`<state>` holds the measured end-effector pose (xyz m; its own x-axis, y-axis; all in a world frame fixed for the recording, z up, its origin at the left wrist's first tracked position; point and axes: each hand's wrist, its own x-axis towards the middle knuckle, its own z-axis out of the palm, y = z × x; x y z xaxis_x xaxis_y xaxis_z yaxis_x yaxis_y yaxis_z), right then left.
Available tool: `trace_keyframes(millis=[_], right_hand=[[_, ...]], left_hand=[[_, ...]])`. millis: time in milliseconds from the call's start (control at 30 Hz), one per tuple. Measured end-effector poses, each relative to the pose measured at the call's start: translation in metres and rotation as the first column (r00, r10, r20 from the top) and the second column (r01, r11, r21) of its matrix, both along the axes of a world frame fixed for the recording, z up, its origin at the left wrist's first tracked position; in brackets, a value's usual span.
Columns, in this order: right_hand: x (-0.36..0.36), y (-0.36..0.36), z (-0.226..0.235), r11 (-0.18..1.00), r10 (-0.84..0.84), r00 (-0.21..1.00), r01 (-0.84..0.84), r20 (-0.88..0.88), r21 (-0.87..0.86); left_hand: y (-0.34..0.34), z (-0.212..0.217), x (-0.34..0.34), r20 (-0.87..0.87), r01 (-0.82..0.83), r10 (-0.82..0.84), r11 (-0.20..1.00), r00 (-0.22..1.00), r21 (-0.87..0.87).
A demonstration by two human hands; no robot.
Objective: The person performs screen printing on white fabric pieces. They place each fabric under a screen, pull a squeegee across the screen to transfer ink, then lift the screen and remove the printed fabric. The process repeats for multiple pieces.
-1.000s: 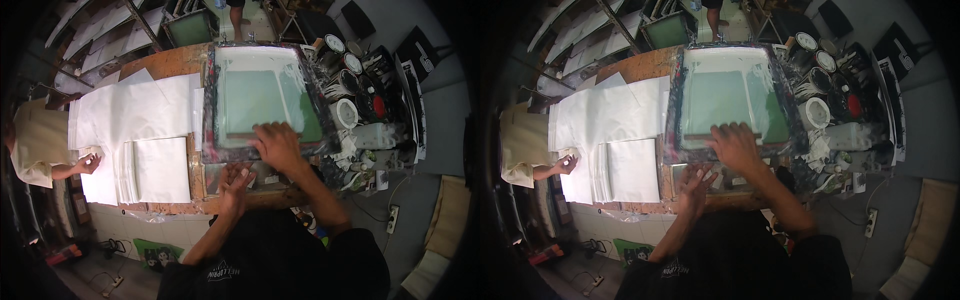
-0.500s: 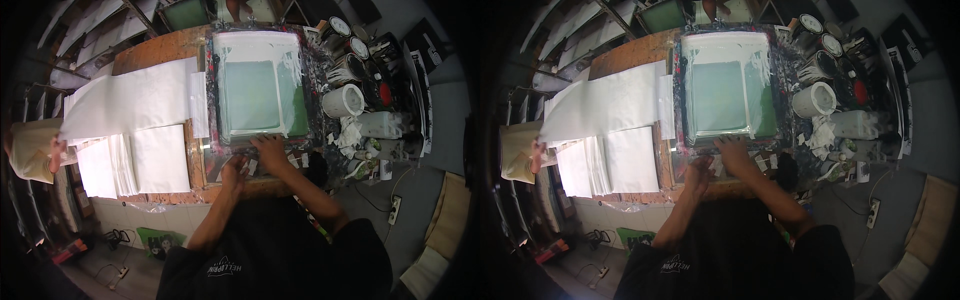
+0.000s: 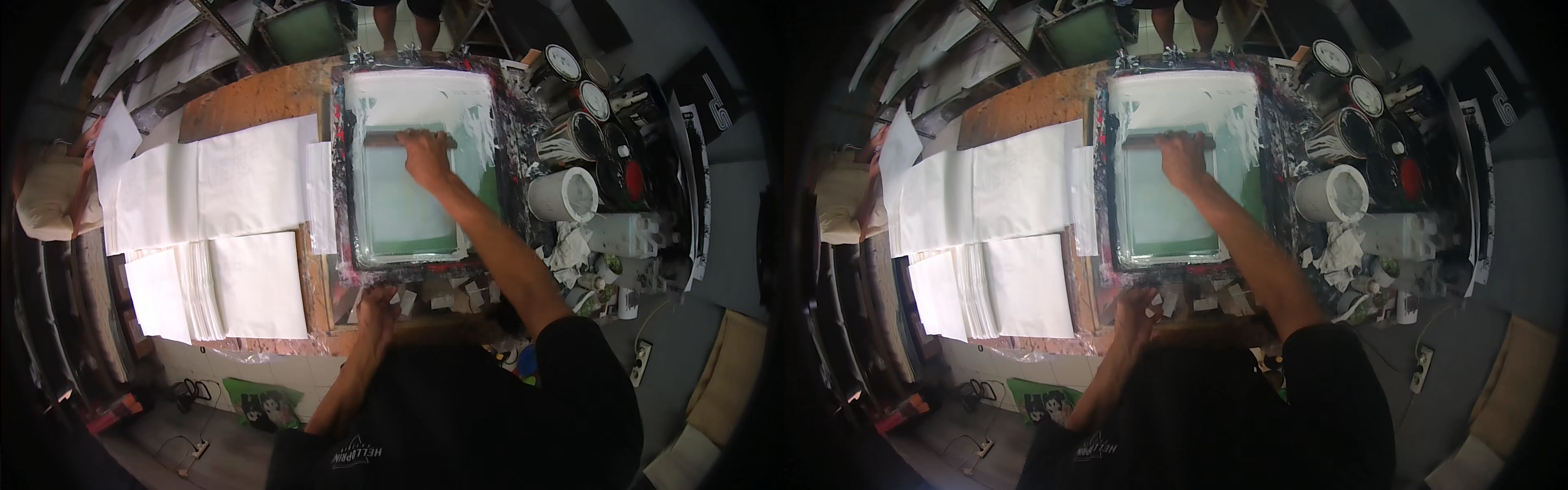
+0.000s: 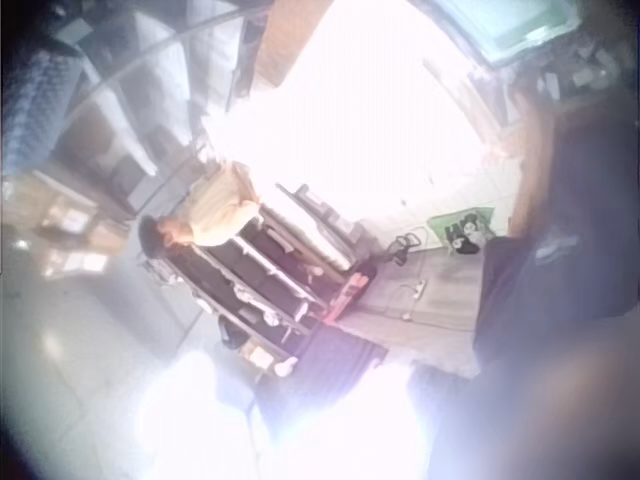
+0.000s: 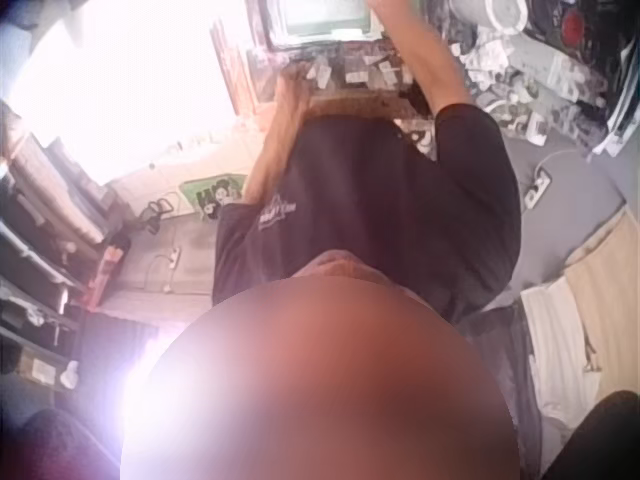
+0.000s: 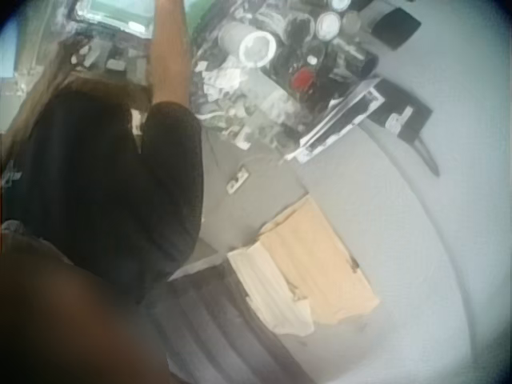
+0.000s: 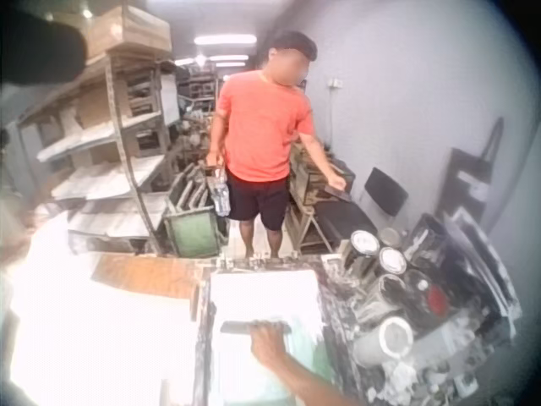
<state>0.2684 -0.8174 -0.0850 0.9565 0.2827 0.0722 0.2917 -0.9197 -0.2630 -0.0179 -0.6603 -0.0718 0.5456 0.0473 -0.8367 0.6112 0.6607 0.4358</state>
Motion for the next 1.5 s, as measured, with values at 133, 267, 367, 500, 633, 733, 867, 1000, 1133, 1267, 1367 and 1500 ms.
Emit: trace_keyframes(millis=[133, 267, 367, 500, 633, 733, 867, 1000, 1133, 1267, 1367, 1500], right_hand=[[0.072, -0.008, 0.029, 1.0, 0.013, 0.987, -0.016, -0.161, -0.017], [0.122, -0.006, 0.026, 0.997, -0.078, 0.99, 0.077, -0.117, -0.012], [0.126, -0.003, 0.007, 0.992, -0.062, 0.997, 0.067, 0.043, -0.105], [0.12, -0.024, 0.022, 0.996, -0.081, 0.996, 0.079, -0.046, -0.041], [0.076, -0.045, 0.06, 0.985, -0.013, 0.988, 0.039, -0.152, 0.171], [-0.002, -0.047, 0.086, 0.972, 0.216, 0.923, -0.171, -0.318, 0.163], [-0.143, -0.03, 0.145, 0.961, 0.26, 0.861, -0.187, -0.437, 0.203], [-0.201, -0.015, 0.154, 0.966, 0.225, 0.967, -0.237, 0.118, 0.101], [-0.188, -0.01, 0.179, 0.97, 0.187, 0.94, -0.223, 0.285, 0.1], [-0.143, -0.016, 0.222, 0.966, 0.191, 0.854, -0.251, 0.483, 0.061], [-0.105, -0.022, 0.265, 0.97, 0.215, 0.868, -0.242, 0.447, 0.003], [-0.057, -0.009, 0.318, 0.961, 0.201, 0.954, -0.235, 0.221, 0.143]], left_hand=[[0.002, -0.004, -0.004, -0.092, -0.052, 0.05, 0.998, 0.994, -0.022], [0.003, 0.011, 0.0, -0.06, -0.008, 0.006, 0.999, 0.998, -0.033], [0.005, 0.013, 0.001, -0.026, 0.056, -0.057, 0.998, 0.998, -0.011], [0.006, 0.015, 0.001, 0.046, 0.047, -0.046, 0.999, 0.998, -0.026], [0.011, 0.017, -0.001, 0.139, 0.033, -0.031, 0.999, 0.99, -0.014], [0.016, 0.015, -0.004, 0.227, 0.068, -0.077, 0.996, 0.971, 0.048], [0.022, 0.025, -0.001, 0.316, 0.064, -0.074, 0.997, 0.946, 0.04], [0.026, 0.052, 0.009, 0.409, 0.084, -0.085, 0.996, 0.909, 0.02], [0.036, 0.094, 0.029, 0.485, 0.113, -0.096, 0.994, 0.869, -0.004], [0.031, 0.138, 0.062, 0.658, 0.02, 0.071, 0.991, 0.75, -0.131], [0.035, 0.142, 0.108, 0.829, 0.032, -0.024, 0.999, 0.559, 0.007], [0.063, 0.029, 0.16, 0.145, -0.143, -0.586, 0.05, 0.797, 0.988]])
